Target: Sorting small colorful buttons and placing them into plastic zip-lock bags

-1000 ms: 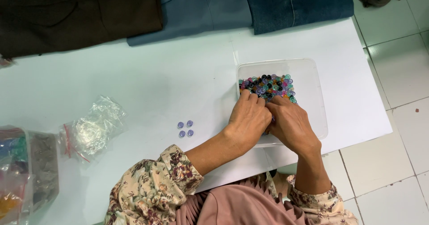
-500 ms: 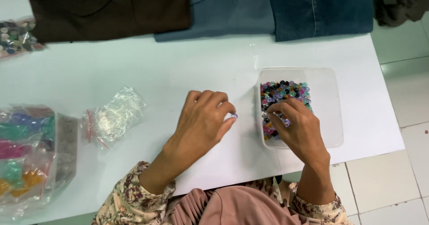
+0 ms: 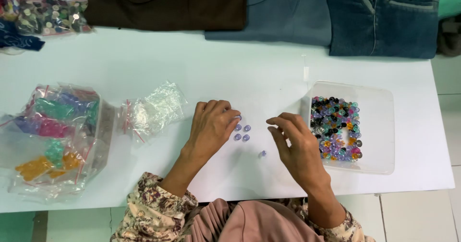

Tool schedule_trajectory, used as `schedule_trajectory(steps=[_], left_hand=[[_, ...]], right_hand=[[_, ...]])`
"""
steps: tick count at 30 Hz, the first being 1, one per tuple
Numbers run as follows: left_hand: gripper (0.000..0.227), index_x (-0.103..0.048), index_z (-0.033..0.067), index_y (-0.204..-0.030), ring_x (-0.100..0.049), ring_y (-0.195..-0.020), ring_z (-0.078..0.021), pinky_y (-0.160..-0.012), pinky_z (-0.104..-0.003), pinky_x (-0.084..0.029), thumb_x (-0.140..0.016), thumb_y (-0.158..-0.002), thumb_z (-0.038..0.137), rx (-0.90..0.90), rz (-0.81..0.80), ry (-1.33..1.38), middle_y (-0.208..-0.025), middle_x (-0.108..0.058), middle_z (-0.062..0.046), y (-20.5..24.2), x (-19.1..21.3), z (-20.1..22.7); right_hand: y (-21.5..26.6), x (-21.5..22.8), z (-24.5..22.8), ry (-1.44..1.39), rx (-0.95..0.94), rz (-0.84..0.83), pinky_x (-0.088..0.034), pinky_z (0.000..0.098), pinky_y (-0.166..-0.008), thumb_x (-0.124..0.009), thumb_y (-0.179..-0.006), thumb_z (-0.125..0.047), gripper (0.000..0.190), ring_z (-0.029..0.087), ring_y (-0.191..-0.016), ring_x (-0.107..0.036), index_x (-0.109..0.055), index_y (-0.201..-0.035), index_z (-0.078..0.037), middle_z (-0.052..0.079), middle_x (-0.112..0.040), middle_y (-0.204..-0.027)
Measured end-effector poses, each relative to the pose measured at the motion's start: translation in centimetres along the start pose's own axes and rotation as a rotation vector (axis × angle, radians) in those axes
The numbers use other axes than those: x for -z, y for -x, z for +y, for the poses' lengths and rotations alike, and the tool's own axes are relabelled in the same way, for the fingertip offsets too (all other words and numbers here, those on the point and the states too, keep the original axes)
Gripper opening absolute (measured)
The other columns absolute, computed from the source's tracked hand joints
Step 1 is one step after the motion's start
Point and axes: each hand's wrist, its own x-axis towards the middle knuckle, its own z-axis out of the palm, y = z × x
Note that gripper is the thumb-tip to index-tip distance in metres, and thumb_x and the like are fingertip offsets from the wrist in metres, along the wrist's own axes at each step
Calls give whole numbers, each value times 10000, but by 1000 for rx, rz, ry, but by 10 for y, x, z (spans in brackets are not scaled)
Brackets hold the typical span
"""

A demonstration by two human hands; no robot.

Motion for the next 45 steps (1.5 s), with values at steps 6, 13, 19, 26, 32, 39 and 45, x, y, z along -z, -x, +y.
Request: schedule_trajectory(steps=[6,13,19,26,32,39,45], left_hand=[[56,-746,192,-973,-591,-868,-218,-802,-395,-384,-712,-935,216,-78,137,-55,-943,-646,16,2,-9,-2],[30,-719,196,-956,-585,-840,-214,-775,-390,-382,-708,-932,212,-94,172,-52,-943,-622,20,2,-15,-4],[156,-760,161,-1041,-666,-985,-254,-858,-422,-462,-705,-939,265,-46,52,-65,-986,-662,-55,2,-14,0],[160,-748,167,-1056,-665,-976,-249,-846,-415,-463,-711,-930,259,-76,89,-110,-989,-644,-42,1,-18,-2],[214,-729,176,-1097,-656,-986,-246,-865,-423,-456,-714,-917,291,-93,98,-126,-1007,-637,-31,0,-17,2],[193,-733,167,-1088,-653,-982,-240,-857,-420,-447,-713,-935,281,-197,188,-35,-1008,-644,-34,-29,18,49],[133,-723,145,-952,-640,-953,-258,-851,-414,-447,-776,-838,190,-471,219,92,-962,-633,-42,-66,5,121]], right_hand=[[37,-14,4,72,-232,-595,-569,460,-689,-759,-897,-223,418,308,-703,-688,-629,-1271,-88,121,-583,-1148],[62,-43,22,-68,-75,-420,-580,356,-768,-626,-983,-103,119,227,-813,-664,-681,-1051,-22,81,-590,-1041],[36,-48,28,41,-60,-268,-612,276,-628,-735,-900,-85,84,197,-795,-741,-752,-975,-118,22,-655,-926],[1,-79,41,27,-17,-109,-596,281,-601,-717,-921,-13,106,196,-734,-706,-742,-1017,-49,80,-648,-935],[0,-71,34,-15,-12,-69,-611,301,-611,-734,-896,1,175,213,-736,-714,-729,-1067,-34,106,-651,-949],[10,5,0,-93,35,42,-624,287,-635,-740,-896,-33,211,216,-785,-712,-749,-1095,-103,70,-665,-995],[18,94,29,144,-143,17,-610,325,-709,-726,-880,28,174,242,-786,-689,-777,-1028,-46,153,-697,-921]])
